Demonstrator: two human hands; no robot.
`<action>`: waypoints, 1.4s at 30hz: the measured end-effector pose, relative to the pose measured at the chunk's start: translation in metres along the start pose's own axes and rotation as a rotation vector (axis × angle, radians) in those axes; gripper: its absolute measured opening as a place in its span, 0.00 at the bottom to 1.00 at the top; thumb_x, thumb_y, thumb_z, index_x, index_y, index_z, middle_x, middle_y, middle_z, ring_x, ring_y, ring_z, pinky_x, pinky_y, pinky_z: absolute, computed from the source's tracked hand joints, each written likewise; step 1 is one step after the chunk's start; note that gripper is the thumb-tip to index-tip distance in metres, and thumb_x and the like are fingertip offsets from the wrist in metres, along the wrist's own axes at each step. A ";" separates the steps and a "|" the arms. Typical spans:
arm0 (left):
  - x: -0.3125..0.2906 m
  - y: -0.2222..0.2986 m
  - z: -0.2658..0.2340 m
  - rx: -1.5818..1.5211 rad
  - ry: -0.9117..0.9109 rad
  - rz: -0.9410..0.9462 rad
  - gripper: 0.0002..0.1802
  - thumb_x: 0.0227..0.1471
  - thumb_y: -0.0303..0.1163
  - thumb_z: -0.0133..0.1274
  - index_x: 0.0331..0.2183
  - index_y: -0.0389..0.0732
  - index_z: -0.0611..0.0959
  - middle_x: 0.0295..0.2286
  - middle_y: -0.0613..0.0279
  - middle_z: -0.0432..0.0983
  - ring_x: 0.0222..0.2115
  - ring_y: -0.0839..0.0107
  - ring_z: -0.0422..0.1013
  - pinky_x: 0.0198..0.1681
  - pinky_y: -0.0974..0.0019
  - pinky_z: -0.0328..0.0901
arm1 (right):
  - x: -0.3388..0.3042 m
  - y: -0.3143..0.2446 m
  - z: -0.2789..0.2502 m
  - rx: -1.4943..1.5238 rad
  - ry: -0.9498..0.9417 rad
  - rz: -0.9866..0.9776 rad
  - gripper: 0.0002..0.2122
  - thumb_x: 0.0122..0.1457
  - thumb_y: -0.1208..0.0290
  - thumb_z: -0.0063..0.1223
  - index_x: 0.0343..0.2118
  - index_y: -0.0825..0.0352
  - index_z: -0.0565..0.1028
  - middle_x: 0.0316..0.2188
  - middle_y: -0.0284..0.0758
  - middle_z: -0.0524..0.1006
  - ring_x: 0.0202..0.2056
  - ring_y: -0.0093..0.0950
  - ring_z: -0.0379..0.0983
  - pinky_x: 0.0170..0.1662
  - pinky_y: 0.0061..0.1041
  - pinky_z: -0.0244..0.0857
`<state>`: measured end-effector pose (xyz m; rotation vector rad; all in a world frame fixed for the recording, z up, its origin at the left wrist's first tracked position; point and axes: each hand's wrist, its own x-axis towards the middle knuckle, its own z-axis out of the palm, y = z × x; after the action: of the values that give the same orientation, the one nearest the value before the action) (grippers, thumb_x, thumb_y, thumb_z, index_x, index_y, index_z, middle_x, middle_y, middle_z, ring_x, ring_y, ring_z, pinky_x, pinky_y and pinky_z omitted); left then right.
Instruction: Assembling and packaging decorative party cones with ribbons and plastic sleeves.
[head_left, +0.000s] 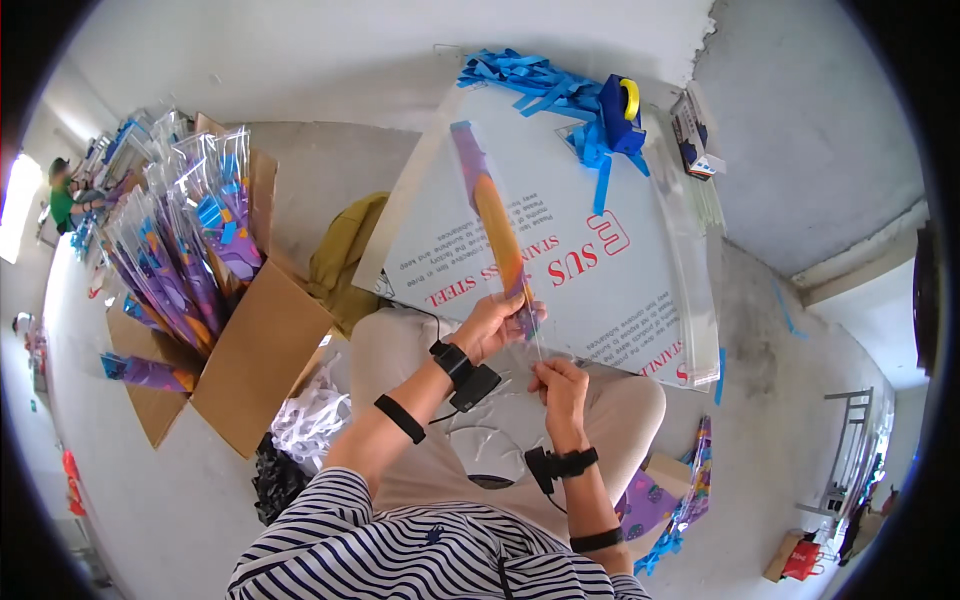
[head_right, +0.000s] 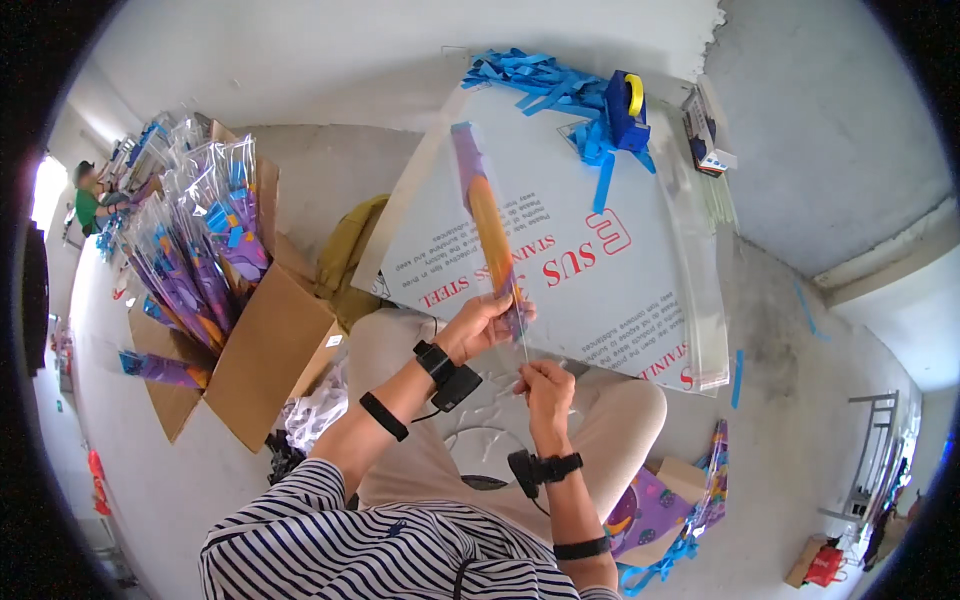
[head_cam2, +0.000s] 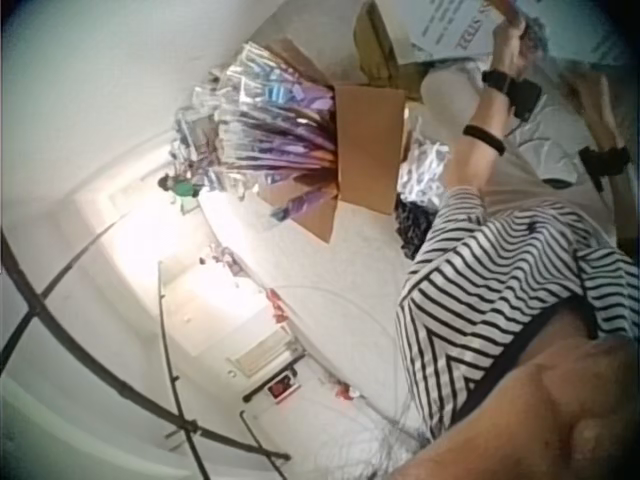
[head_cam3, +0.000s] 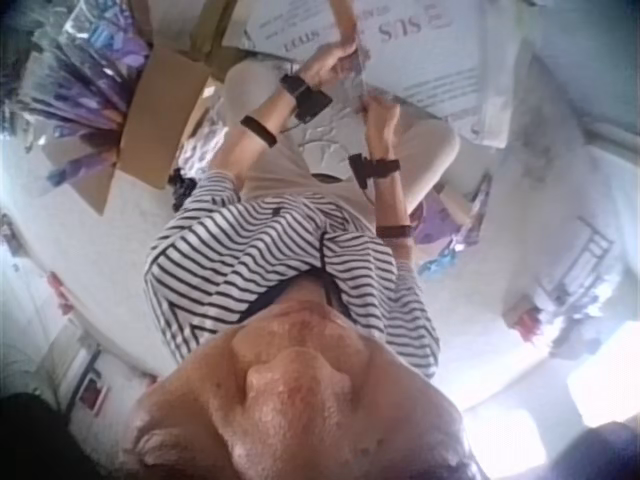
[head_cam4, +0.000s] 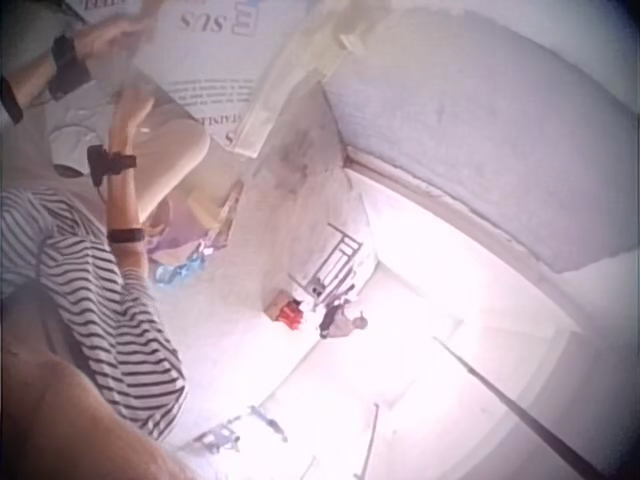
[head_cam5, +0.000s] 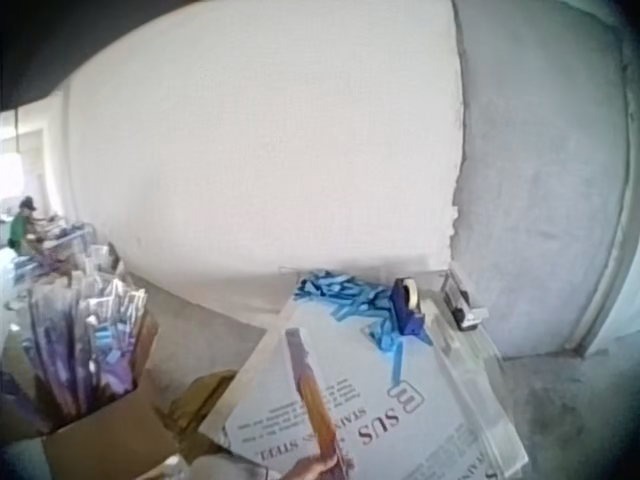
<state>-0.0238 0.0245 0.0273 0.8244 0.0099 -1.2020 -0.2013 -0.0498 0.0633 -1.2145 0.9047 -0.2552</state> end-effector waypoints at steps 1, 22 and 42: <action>0.000 -0.001 0.002 0.000 -0.001 0.000 0.19 0.64 0.38 0.52 0.52 0.38 0.75 0.47 0.55 0.79 0.49 0.61 0.76 0.51 0.56 0.72 | 0.007 0.003 0.002 -0.006 0.008 -0.017 0.06 0.60 0.76 0.54 0.31 0.71 0.81 0.16 0.30 0.75 0.15 0.14 0.60 0.18 0.15 0.50; -0.028 -0.053 -0.007 0.083 -0.134 -0.007 0.21 0.65 0.43 0.50 0.50 0.35 0.77 0.43 0.53 0.80 0.44 0.60 0.78 0.49 0.55 0.73 | -0.006 0.012 -0.002 0.155 0.025 0.003 0.07 0.59 0.74 0.54 0.29 0.72 0.79 0.17 0.32 0.74 0.15 0.17 0.62 0.20 0.17 0.51; -0.017 -0.027 -0.007 0.268 0.134 -0.122 0.19 0.62 0.47 0.55 0.41 0.39 0.82 0.34 0.60 0.83 0.34 0.70 0.81 0.41 0.63 0.76 | -0.001 0.030 -0.029 0.293 -0.013 0.147 0.06 0.59 0.76 0.55 0.34 0.73 0.79 0.18 0.34 0.75 0.15 0.19 0.64 0.18 0.17 0.54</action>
<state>-0.0499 0.0393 0.0147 1.1521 0.0094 -1.2773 -0.2305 -0.0583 0.0357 -0.8749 0.9052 -0.2515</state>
